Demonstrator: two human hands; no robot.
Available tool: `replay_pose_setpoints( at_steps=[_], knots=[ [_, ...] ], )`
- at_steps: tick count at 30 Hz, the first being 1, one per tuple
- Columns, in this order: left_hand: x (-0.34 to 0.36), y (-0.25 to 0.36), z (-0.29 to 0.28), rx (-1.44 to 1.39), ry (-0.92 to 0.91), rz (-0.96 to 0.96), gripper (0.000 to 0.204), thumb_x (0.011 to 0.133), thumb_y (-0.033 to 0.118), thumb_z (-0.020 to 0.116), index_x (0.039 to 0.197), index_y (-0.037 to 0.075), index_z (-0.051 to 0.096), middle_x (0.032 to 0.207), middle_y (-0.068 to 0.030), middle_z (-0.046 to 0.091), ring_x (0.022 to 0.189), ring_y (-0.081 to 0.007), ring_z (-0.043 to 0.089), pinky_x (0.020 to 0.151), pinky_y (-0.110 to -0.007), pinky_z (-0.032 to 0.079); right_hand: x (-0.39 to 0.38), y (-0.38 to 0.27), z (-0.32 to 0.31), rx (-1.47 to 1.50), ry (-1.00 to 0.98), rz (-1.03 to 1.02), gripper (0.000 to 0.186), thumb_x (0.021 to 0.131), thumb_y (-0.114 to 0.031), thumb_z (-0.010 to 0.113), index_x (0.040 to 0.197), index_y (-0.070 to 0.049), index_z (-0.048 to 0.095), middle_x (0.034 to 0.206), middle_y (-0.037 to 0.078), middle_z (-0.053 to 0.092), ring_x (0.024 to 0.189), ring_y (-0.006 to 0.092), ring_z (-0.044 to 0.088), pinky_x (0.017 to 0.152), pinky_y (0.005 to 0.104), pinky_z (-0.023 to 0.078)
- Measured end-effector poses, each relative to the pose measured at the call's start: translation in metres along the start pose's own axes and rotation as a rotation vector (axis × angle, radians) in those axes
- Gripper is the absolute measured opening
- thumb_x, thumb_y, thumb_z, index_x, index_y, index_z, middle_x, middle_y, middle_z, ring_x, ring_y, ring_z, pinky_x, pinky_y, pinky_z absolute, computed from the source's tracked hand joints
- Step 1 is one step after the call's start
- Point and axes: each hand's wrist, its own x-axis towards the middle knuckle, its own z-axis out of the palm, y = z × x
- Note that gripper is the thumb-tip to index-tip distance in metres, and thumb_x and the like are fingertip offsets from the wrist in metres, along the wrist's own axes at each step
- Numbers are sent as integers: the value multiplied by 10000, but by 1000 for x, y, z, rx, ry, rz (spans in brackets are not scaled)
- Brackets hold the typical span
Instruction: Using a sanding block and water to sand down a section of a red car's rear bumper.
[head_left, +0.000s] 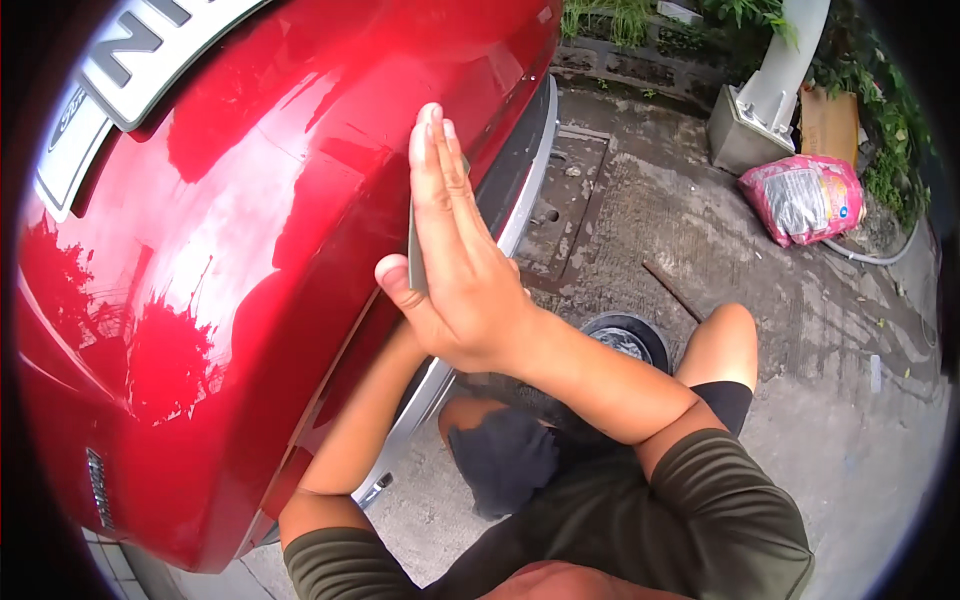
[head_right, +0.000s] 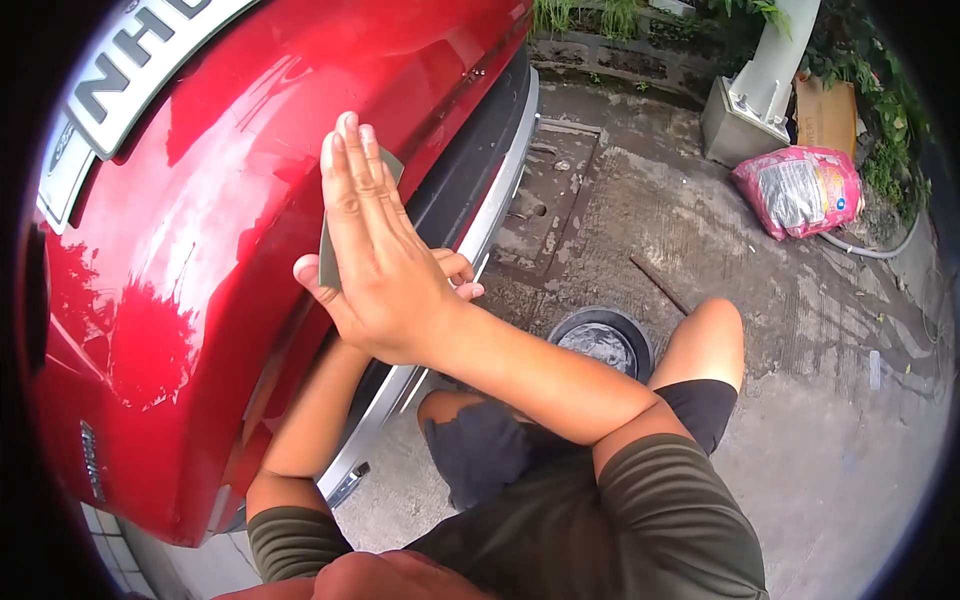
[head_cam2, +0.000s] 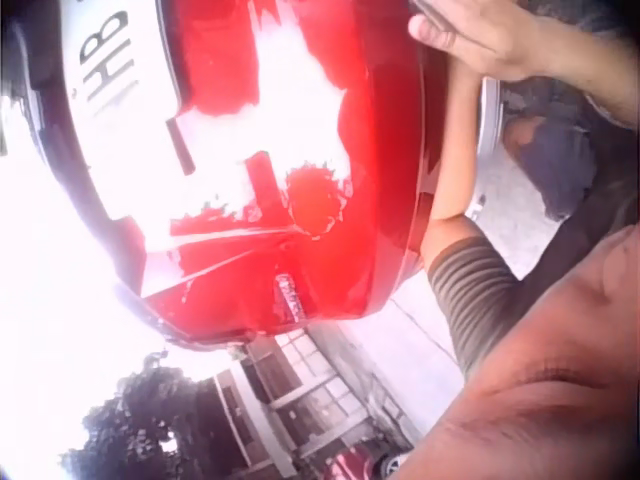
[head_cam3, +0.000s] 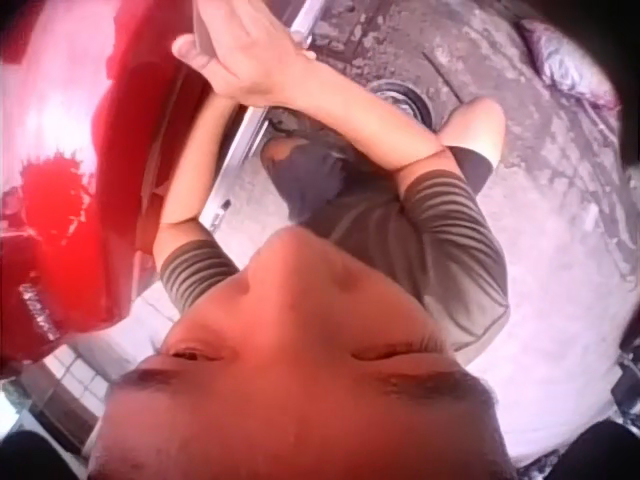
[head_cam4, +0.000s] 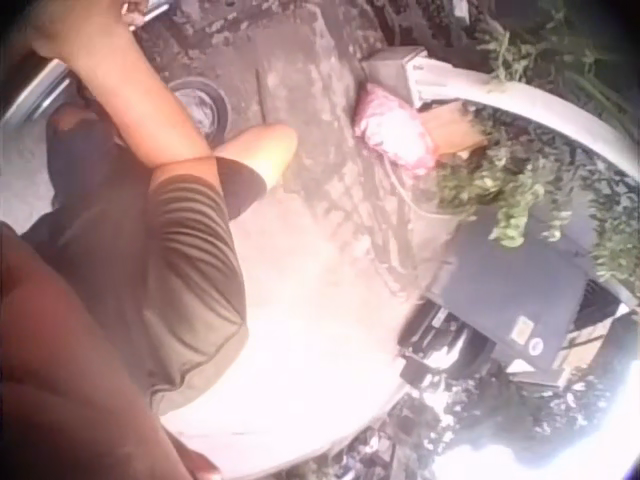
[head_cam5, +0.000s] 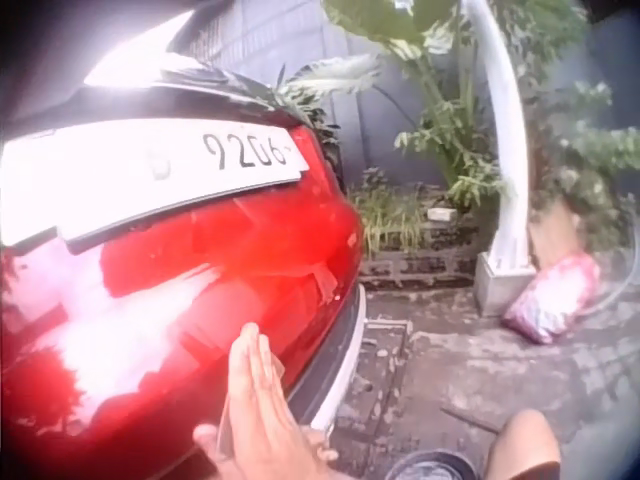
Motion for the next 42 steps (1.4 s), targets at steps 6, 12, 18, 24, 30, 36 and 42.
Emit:
replay_pose_setpoints(
  at_steps=[6, 12, 18, 24, 30, 36, 42],
  knots=[
    [22, 32, -1, 1069, -534, 80, 315, 903, 239, 758, 1114, 10, 710, 1009, -161, 766, 926, -363, 735, 820, -468, 568, 45, 53, -23, -56, 181, 282, 790, 1121, -459, 387, 1637, 87, 142, 1705, 345, 93, 1590, 506, 125, 1278, 522, 191],
    [22, 33, -5, 1171, -616, -80, 421, 922, 307, 752, 1244, 54, 656, 1126, -168, 745, 1048, -363, 722, 878, -497, 563, 19, 48, -14, -176, 253, 265, 656, 1134, -355, 417, 1589, 103, 304, 1646, 386, 232, 1526, 502, 315, 1252, 521, 270],
    [12, 5, -24, 812, -418, 114, 367, 994, 203, 705, 1287, -6, 634, 1258, -134, 694, 1184, -249, 639, 1004, -408, 497, 2, -24, 0, -280, 65, 132, 697, 1111, -419, 435, 1601, 67, 341, 1653, 341, 293, 1541, 502, 296, 1240, 573, 248],
    [18, -19, -20, 799, -364, 258, 359, 996, 215, 707, 1263, -18, 648, 1176, -64, 723, 1082, -236, 665, 916, -421, 518, 23, 22, -2, -189, 157, 304, 759, 1121, -440, 378, 1609, 120, 220, 1679, 361, 190, 1585, 487, 168, 1284, 555, 160],
    [8, -26, -38, 510, -339, 146, 266, 963, 215, 720, 1131, 12, 684, 1016, -169, 707, 987, -310, 680, 901, -402, 521, 20, 0, 9, -94, 78, 276, 838, 1113, -541, 288, 1614, 121, 182, 1679, 398, 63, 1585, 518, 90, 1299, 574, 57],
    [-6, -32, -54, 990, -393, 221, 420, 966, 236, 714, 1302, 0, 627, 1322, -140, 676, 1180, -286, 644, 934, -436, 519, 9, -18, 25, -217, 120, 219, 738, 1143, -454, 276, 1593, 130, 249, 1670, 355, 222, 1597, 404, 195, 1302, 470, 148],
    [20, 38, -5, 1234, -670, -144, 548, 931, 246, 732, 1438, 93, 588, 1298, -213, 683, 1182, -368, 669, 930, -478, 560, 59, 33, -19, -116, 102, 478, 969, 1045, -615, 413, 1635, 102, 137, 1734, 292, -11, 1634, 359, 17, 1319, 493, 42]
  ],
)
